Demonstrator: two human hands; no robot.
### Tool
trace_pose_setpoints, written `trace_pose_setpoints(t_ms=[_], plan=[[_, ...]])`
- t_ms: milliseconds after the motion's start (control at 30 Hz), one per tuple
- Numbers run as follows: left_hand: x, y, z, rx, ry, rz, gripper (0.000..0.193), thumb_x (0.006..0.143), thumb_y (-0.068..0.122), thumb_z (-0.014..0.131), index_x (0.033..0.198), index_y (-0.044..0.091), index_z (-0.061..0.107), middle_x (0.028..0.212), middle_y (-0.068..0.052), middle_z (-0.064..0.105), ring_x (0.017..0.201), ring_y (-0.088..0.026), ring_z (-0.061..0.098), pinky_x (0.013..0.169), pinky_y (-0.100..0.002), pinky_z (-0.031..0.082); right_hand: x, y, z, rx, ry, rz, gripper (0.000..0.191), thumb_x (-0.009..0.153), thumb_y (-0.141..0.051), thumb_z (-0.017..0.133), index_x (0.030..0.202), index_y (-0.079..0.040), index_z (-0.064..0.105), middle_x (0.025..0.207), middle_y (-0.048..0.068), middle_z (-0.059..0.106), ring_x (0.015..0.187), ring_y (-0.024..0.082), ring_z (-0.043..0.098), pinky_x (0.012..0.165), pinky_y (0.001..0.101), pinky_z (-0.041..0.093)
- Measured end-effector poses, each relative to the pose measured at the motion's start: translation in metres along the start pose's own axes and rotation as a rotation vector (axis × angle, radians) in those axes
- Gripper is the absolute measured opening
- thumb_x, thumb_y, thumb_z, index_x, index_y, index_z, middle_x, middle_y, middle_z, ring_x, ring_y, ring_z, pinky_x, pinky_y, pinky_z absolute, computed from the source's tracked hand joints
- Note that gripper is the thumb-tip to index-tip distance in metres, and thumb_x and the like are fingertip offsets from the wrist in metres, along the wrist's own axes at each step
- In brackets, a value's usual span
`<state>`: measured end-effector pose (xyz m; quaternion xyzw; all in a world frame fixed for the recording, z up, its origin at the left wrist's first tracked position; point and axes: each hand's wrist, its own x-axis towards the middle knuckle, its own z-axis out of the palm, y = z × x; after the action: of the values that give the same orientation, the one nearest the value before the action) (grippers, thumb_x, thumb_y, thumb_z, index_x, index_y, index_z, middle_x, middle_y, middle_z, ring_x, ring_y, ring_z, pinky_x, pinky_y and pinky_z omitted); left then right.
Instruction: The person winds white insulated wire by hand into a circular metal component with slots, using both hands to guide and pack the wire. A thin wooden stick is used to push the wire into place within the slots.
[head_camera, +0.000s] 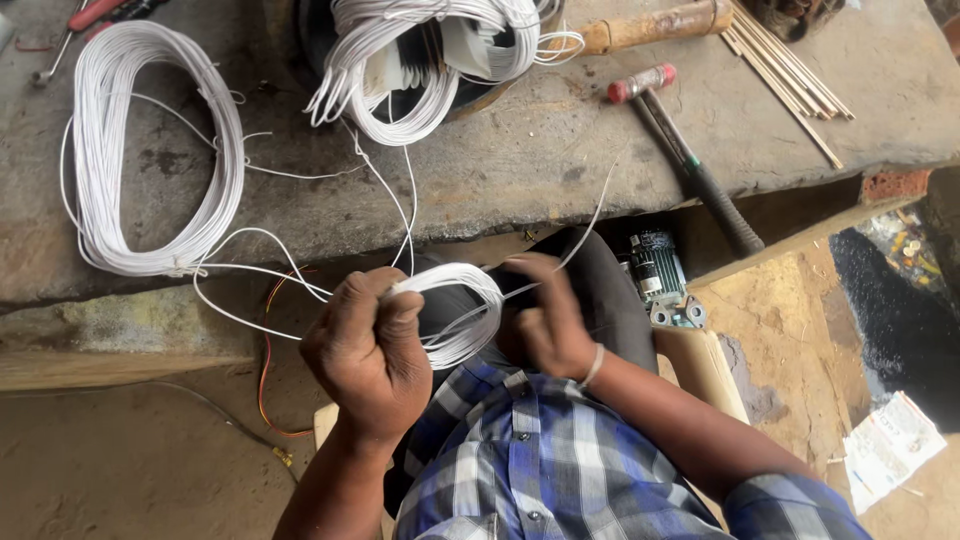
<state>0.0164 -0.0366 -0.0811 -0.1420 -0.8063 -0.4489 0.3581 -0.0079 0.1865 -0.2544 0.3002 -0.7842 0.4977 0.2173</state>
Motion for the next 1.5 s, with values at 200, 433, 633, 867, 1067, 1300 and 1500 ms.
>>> trace_pose_setpoints(t_ms=[200,433,633,867,1067,1300,1500], plan=[[-0.001,0.006,-0.022,-0.253,0.036,-0.02,0.033,0.117,0.028,0.056,0.104,-0.001,0.065,0.075,-0.002,0.061,0.055,-0.006,0.053,0.049,-0.021,0.037,-0.029,0.068,0.002,-0.21,-0.188,0.153,0.042,0.104,-0.04,0.049,0.125,-0.004,0.058,0.127,0.02,0.058,0.117,0.034,0.058,0.102,0.0434,0.048],[0.0,0.045,-0.049,-0.494,0.245,-0.234,0.046,0.11,0.041,0.057,0.098,-0.003,0.057,0.067,-0.002,0.054,0.05,-0.003,0.047,0.045,-0.019,0.034,-0.017,0.115,0.101,-0.072,-0.499,0.944,0.072,0.106,-0.059,0.052,0.086,0.007,0.072,0.089,0.027,0.07,0.087,0.038,0.067,0.082,0.0474,0.053],[0.018,0.044,-0.042,-0.373,0.136,-0.192,0.036,0.116,0.03,0.052,0.094,0.003,0.06,0.078,-0.004,0.058,0.062,-0.005,0.049,0.055,-0.02,0.036,0.006,0.127,0.088,-0.065,-0.3,0.753,0.039,0.101,-0.033,0.059,0.111,0.004,0.065,0.101,0.022,0.071,0.087,0.029,0.066,0.076,0.0417,0.052],[0.032,0.003,0.02,-0.243,-0.197,-0.113,0.033,0.109,0.027,0.058,0.087,0.003,0.061,0.067,-0.006,0.059,0.058,-0.014,0.058,0.054,-0.032,0.044,0.048,0.018,-0.024,0.155,0.06,0.221,0.034,0.102,-0.019,0.065,0.121,0.007,0.054,0.109,0.021,0.065,0.097,0.026,0.063,0.086,0.0379,0.051],[0.032,0.023,0.043,-0.303,-0.277,-0.042,0.036,0.111,0.033,0.057,0.093,0.003,0.064,0.075,-0.008,0.066,0.069,-0.016,0.067,0.059,-0.03,0.049,0.112,-0.071,-0.056,-0.141,0.178,-0.221,0.034,0.1,-0.013,0.072,0.119,0.011,0.058,0.097,0.021,0.066,0.085,0.025,0.066,0.075,0.0345,0.052],[0.027,-0.007,0.021,-0.896,-0.725,-0.391,0.05,0.113,0.045,0.049,0.098,0.001,0.069,0.084,-0.003,0.067,0.077,-0.011,0.062,0.071,-0.026,0.051,0.117,-0.081,-0.039,-0.159,0.333,-0.151,0.012,0.107,-0.006,0.054,0.106,0.003,0.063,0.085,0.012,0.069,0.063,0.02,0.067,0.062,0.0299,0.051],[0.027,-0.014,0.026,-1.236,-0.86,-0.481,0.049,0.11,0.047,0.054,0.103,-0.001,0.063,0.081,-0.006,0.064,0.073,-0.015,0.068,0.068,-0.028,0.054,0.128,-0.094,-0.051,-0.023,0.224,-0.199,0.024,0.112,-0.017,0.049,0.105,0.002,0.061,0.086,0.011,0.063,0.064,0.019,0.061,0.061,0.0271,0.048]])
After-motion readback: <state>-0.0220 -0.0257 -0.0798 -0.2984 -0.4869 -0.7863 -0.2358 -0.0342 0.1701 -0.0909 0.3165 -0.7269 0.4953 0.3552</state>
